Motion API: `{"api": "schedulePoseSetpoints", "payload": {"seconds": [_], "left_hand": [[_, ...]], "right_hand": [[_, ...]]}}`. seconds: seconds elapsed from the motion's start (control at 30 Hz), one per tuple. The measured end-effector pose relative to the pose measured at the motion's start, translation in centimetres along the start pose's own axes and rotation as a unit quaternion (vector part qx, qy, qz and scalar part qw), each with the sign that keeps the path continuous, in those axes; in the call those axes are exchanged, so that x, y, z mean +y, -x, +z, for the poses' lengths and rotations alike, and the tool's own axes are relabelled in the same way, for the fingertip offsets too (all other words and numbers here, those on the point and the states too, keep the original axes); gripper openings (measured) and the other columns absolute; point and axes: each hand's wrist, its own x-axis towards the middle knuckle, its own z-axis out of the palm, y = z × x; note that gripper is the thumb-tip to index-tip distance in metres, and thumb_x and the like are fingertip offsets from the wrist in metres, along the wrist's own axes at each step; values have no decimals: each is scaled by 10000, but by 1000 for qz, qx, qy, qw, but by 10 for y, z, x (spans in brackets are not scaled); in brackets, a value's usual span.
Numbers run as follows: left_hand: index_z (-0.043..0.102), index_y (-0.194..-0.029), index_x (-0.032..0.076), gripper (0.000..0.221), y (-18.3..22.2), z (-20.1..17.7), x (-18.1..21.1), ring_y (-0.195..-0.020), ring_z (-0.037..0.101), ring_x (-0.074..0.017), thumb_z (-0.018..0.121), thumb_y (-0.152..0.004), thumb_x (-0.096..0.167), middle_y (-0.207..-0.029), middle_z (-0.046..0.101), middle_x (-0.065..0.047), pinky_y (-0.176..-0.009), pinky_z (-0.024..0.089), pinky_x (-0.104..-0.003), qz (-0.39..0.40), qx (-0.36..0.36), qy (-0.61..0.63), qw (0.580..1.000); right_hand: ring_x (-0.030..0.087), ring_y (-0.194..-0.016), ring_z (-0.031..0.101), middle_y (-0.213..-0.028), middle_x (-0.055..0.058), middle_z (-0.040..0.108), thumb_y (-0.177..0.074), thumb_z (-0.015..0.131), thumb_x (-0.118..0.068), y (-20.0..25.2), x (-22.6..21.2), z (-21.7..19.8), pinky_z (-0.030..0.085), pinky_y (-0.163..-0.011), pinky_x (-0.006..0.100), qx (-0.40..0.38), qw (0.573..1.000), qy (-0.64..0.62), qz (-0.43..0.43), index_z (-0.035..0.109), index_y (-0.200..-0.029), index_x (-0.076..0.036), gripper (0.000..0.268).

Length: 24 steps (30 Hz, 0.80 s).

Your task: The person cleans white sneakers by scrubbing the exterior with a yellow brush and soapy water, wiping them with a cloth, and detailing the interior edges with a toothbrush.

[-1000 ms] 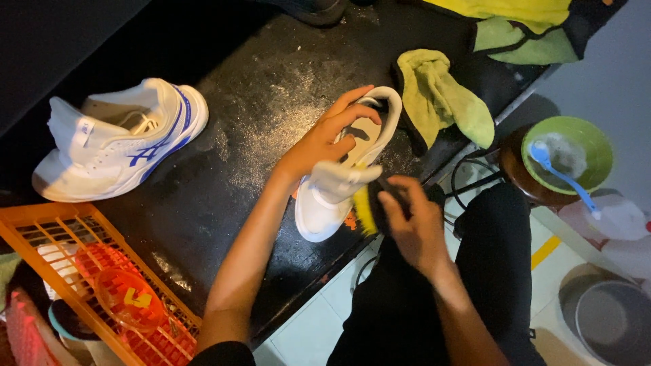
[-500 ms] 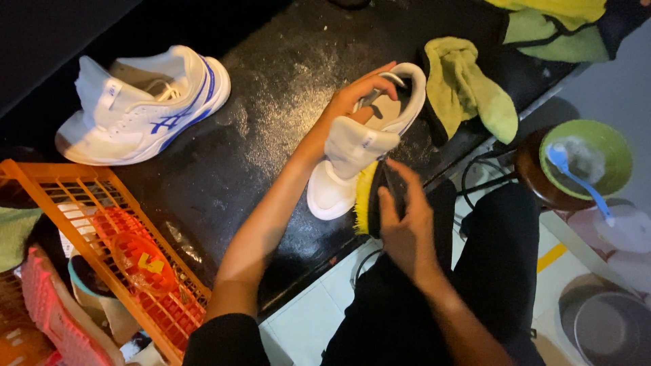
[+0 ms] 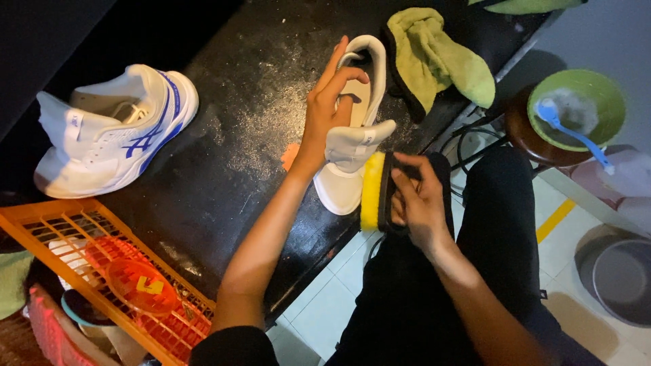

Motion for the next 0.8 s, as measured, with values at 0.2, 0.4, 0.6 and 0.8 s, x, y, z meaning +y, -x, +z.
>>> {"api": "schedulePoseSetpoints", "payload": {"seconds": [0.2,0.4,0.6,0.8], "left_hand": [[540,-962,108,408,2,2,-2,-1416,215,-319,330,-673,-88,-1466,257,-197,-1122,257,-330,0,-2,-29,1000],[540,-978,105,386,3,3,-9,-1417,215,-349,355,-691,-73,-1466,261,-183,-1156,224,-391,6,47,-40,998],[550,-1056,109,422,-1,3,-27,-1418,205,-370,384,-704,-53,-1471,234,-186,-1185,199,-408,43,29,-50,997],[555,-1078,128,464,9,6,-25,-1446,169,-342,362,-709,-77,-1492,225,-132,-1186,223,-385,13,58,-61,996]], "right_hand": [[51,-381,329,-564,-40,338,-942,483,-221,-53,-40,11,267,-294,182,62,996,20,-52,470,-1148,-186,210],[119,-267,362,-410,18,381,-912,501,-236,-7,-9,4,271,-234,230,36,989,134,-49,493,-1135,-156,237],[74,-331,302,-444,-9,302,-913,520,-235,-47,-13,8,250,-273,224,66,996,44,-36,496,-1122,-201,213],[58,-371,347,-527,-35,339,-924,528,-195,-37,-9,0,299,-256,207,37,992,91,-80,511,-1119,-178,196]]}}
